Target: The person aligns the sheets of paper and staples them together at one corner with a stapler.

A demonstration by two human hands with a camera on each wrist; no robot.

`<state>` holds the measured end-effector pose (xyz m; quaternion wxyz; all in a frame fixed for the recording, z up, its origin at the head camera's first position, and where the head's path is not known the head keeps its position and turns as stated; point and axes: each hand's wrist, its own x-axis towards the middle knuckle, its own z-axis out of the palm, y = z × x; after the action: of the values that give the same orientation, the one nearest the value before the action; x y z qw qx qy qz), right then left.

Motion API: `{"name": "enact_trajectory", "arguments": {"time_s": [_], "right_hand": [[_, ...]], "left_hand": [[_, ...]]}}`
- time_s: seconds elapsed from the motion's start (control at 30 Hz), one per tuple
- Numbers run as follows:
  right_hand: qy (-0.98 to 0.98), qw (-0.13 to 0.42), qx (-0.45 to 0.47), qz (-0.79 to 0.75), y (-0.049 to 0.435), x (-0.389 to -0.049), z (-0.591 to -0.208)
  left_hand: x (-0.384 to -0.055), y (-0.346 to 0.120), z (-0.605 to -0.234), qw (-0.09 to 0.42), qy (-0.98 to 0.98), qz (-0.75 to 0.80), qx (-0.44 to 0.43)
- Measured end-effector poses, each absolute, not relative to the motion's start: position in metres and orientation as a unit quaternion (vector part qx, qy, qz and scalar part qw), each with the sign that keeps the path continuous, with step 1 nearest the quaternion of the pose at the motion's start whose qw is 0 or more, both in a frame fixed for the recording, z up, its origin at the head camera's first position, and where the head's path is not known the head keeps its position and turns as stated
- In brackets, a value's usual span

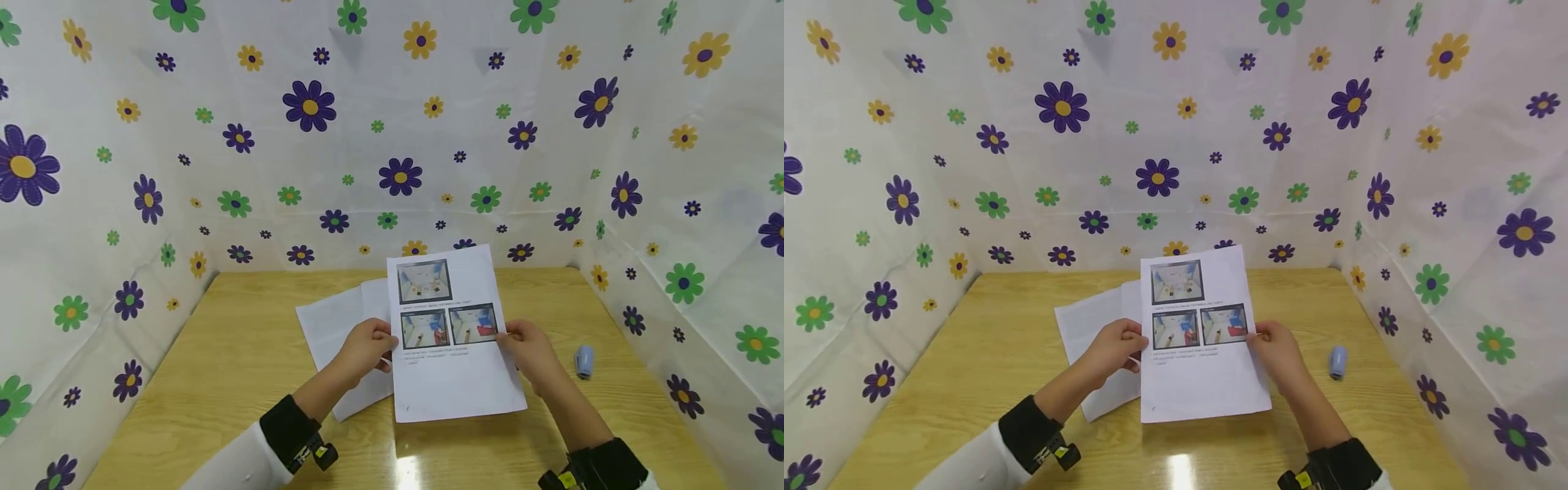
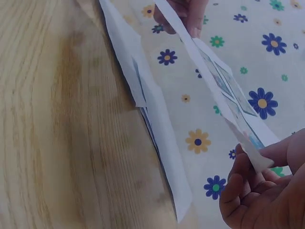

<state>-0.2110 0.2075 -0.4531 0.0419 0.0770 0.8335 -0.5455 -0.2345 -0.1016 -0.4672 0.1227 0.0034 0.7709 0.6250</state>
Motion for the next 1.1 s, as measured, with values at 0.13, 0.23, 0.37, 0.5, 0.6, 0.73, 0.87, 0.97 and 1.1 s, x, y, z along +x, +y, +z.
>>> {"name": "enact_trajectory", "arguments": {"time_s": [0.13,0.23,0.37,0.5,0.6,0.73,0.87,0.97,1.1], "right_hand": [[0.836,0.051,0.053,-0.544,0.203,-0.205,-0.456],[0.839,0.061,0.046,-0.539,0.199,-0.201,-0.46],[0.843,0.072,0.047,-0.531,0.195,-0.195,-0.464],[0.855,0.077,0.046,-0.51,0.191,-0.19,-0.466],[0.865,0.079,0.041,-0.493,0.187,-0.188,-0.467],[0.876,0.076,0.034,-0.475,0.181,-0.189,-0.473],[0.883,0.07,0.031,-0.463,0.177,-0.192,-0.48],[0.89,0.07,0.027,-0.45,0.176,-0.195,-0.485],[0.903,0.068,0.019,-0.425,0.177,-0.197,-0.491]], "left_hand": [[-0.222,-0.114,-0.465,0.126,0.778,0.615,0.0],[-0.212,-0.121,-0.464,0.131,0.782,0.61,0.003],[-0.204,-0.129,-0.465,0.135,0.79,0.598,0.015],[-0.199,-0.136,-0.468,0.135,0.801,0.583,0.023],[-0.197,-0.139,-0.472,0.137,0.807,0.574,0.017],[-0.197,-0.144,-0.479,0.137,0.816,0.562,0.007],[-0.2,-0.144,-0.487,0.13,0.835,0.534,0.014],[-0.202,-0.143,-0.491,0.129,0.85,0.51,0.025],[-0.203,-0.141,-0.496,0.138,0.858,0.494,0.033]]}}
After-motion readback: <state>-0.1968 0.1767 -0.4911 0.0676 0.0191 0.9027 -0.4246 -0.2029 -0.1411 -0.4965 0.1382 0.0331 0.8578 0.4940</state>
